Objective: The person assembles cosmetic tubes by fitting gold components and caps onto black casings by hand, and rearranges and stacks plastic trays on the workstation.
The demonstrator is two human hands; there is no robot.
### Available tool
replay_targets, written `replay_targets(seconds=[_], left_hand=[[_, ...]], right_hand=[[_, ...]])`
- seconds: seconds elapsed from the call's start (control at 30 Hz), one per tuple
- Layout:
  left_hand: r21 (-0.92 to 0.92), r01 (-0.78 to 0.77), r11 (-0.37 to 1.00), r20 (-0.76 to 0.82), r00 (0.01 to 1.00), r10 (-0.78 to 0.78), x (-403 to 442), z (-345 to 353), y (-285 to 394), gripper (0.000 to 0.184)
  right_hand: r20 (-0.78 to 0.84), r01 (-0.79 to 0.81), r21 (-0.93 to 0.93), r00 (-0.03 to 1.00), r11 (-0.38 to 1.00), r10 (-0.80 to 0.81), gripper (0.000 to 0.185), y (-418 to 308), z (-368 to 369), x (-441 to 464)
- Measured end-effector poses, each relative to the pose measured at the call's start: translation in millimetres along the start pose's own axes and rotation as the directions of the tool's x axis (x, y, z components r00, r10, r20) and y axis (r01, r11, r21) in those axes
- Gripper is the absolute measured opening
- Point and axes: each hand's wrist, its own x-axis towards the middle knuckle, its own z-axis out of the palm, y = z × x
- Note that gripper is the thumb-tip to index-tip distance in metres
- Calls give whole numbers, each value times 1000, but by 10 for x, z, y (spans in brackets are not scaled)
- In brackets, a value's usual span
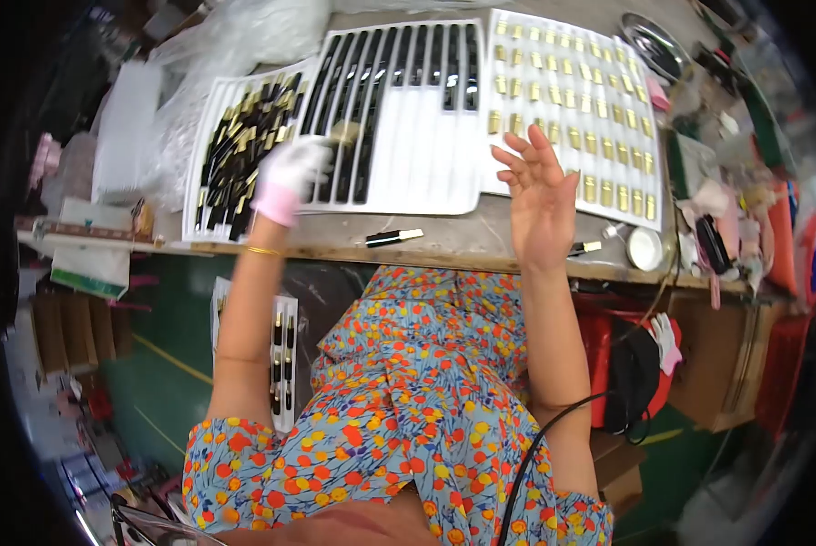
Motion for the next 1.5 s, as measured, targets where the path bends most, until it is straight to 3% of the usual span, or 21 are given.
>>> replay_targets(seconds=[0.03, 0.07, 0.1, 0.13, 0.2, 0.27, 0.33, 0.4, 0.5, 0.57, 0.6, 0.63, 0.67, 0.73, 0.83, 0.97, 1.07, 1.13, 1.27, 1.33, 1.5], left_hand=[[245, -19, 969, -161, 985, 60, 262, -464, -107, 19], [530, -146, 835, -293, 893, 342, 453, -884, -275, 21], [617, -162, 770, -344, 825, 449, 669, -1341, -495, 21], [590, -12, 807, -442, 832, 336, 802, -1692, -576, 23], [744, 174, 645, -471, 822, 321, 986, -2210, -664, 30], [789, 356, 500, -538, 793, 285, 902, -1898, -262, 32], [844, 329, 423, -480, 816, 322, 1014, -1562, -75, 31], [975, -101, 198, -74, 690, 720, 1045, -896, 84, 31], [716, -416, 560, 68, 840, 538, 1103, 198, 43, 26], [480, -393, 784, 218, 919, 328, 1106, 827, -84, 23], [406, -424, 810, 298, 899, 322, 1287, 1019, -297, 24], [492, -427, 759, 275, 903, 329, 1298, 1230, -301, 26], [581, -422, 696, 246, 906, 344, 1295, 1391, -226, 28], [833, -285, 475, 149, 941, 304, 1387, 1594, -155, 39], [937, -156, 313, 81, 967, 240, 1311, 1797, -60, 38], [955, -129, 267, 42, 950, 309, 1133, 1912, 59, 36], [962, -3, 272, -59, 974, 221, 1030, 1973, 179, 36], [899, 20, 437, -74, 991, 108, 1135, 1924, 101, 37], [840, 59, 539, -154, 979, 133, 1159, 1992, 2, 23], [887, -32, 461, -87, 968, 235, 1135, 1971, -21, 29], [952, 13, 306, -54, 990, 128, 1115, 1994, 119, 31]], right_hand=[[-21, 15, -8, 1000, 1000, -15, 67, -34, -131, -19], [-51, 23, -56, 998, 998, -26, 65, -80, -307, -51], [-76, 28, -104, 996, 994, -37, 63, -128, -467, -88], [-89, 41, -110, 995, 993, -51, 63, -174, -603, -126], [-133, 51, -180, 988, 982, -76, 60, -262, -819, -229], [-164, 89, -240, 978, 967, -131, 57, -369, -973, -315], [-216, 101, -409, 955, 907, -203, 57, -456, -1132, -394], [-241, 122, -466, 935, 876, -259, 51, -514, -1254, -463], [-160, 60, -912, 858, 405, -488, 37, -746, -1429, -549], [-118, 35, -963, 837, 269, -534, 28, -882, -1603, -618], [-115, 5, -978, 819, 207, -562, 27, -894, -1775, -664], [-99, -41, -992, 837, 120, -539, 28, -909, -1992, -727], [40, -63, -979, 871, -193, -489, 28, -1033, -1933, -781], [81, -70, -931, 917, -359, -390, 28, -1086, -1973, -882], [84, -60, -886, 954, -460, -286, 29, -1112, -1995, -925], [116, 4, -882, 971, -471, -210, 31, -1094, -1993, -807], [141, 39, -877, 974, -478, -179, 31, -1094, -1945, -729], [137, 40, -875, 976, -482, -167, 31, -1097, -1959, -722], [128, 50, -881, 982, -471, -135, 32, -1150, -1937, -705], [138, 66, -891, 982, -450, -129, 34, -1200, -1938, -695], [86, 6, -890, 984, -456, -155, 37, -1198, -2014, -679]])
